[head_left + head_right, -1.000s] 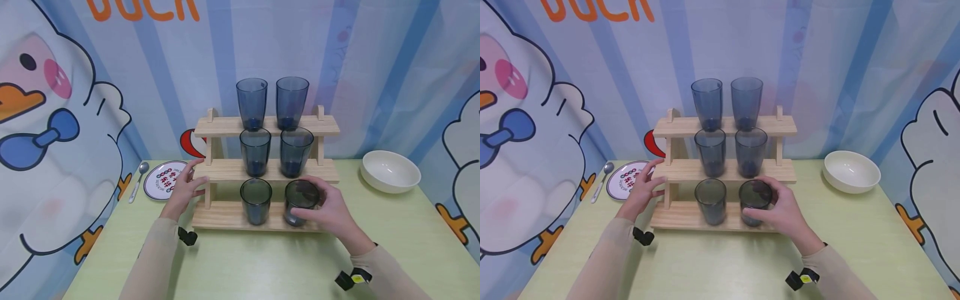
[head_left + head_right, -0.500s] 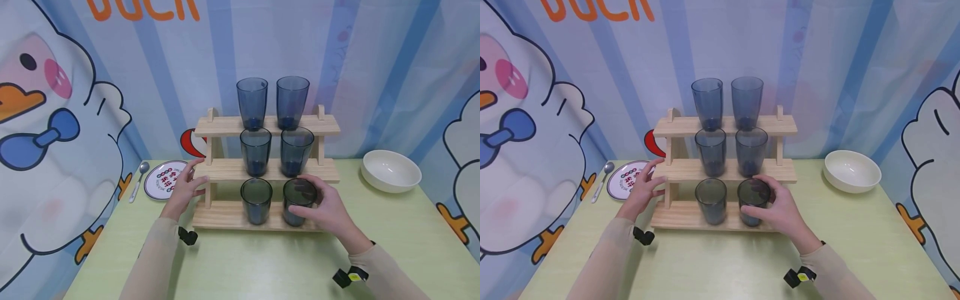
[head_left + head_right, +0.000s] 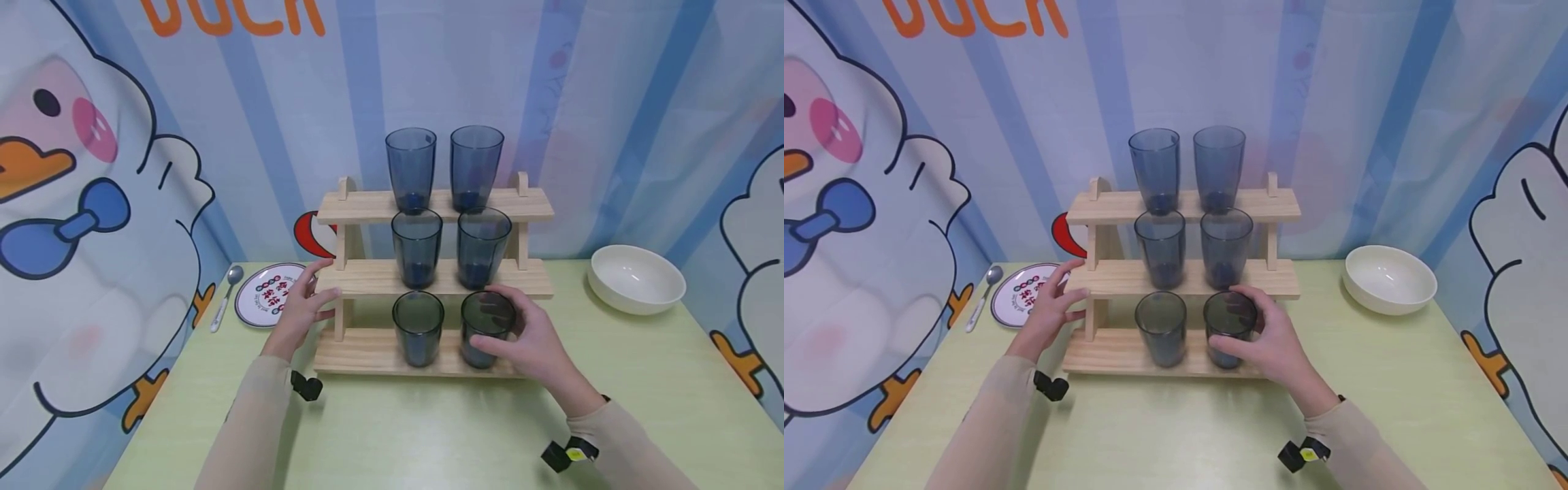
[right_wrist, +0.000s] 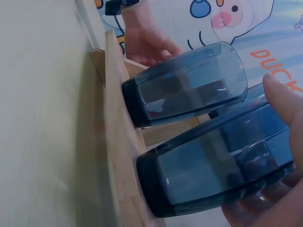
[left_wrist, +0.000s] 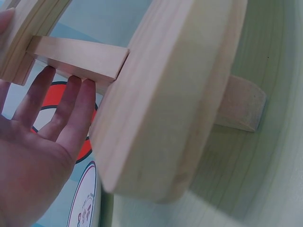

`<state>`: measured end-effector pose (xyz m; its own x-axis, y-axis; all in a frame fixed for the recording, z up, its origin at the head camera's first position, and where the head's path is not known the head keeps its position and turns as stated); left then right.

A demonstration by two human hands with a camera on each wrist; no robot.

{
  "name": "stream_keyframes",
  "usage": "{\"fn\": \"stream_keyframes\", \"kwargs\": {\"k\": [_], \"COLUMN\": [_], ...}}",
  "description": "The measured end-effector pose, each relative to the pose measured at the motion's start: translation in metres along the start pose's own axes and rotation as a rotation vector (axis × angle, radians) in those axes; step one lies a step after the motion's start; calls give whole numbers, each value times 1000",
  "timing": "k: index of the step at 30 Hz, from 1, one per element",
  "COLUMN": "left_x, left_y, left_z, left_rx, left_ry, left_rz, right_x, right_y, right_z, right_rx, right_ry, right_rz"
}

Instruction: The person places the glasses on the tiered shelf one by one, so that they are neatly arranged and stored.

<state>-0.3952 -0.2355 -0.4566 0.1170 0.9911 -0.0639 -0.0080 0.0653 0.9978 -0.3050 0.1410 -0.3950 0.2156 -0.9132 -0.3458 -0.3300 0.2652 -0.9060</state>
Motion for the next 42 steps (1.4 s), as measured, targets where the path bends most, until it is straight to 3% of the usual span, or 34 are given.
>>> {"fn": "stream_keyframes", "kwargs": {"k": [26, 34, 42], "left_x": [-1, -1, -2], "left_y": [-3, 1, 10], "left_z": [-4, 0, -1], "left_rx": [-3, 0, 36], "left_ry": [-3, -3, -29], "left_rz": [0, 6, -59], "right_x": [2, -4, -34], "right_y": [2, 5, 3], "right_z": [1, 11, 23], "right_rx": [-9, -36, -183], "right_ry": [40, 28, 34], "right_rz": [9, 23, -32]}}
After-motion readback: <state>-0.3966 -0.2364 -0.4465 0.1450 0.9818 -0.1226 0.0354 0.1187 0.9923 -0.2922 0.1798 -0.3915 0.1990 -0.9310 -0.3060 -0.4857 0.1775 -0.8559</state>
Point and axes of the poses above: each hand's wrist, its own z-axis away from the middle knuckle, its own x-axis out of the palm, y = z × x, the point moved 10 cm from there along -z, towards the middle knuckle, and after that the axes turned 4 degrees about -y, right-handed, at the moved point
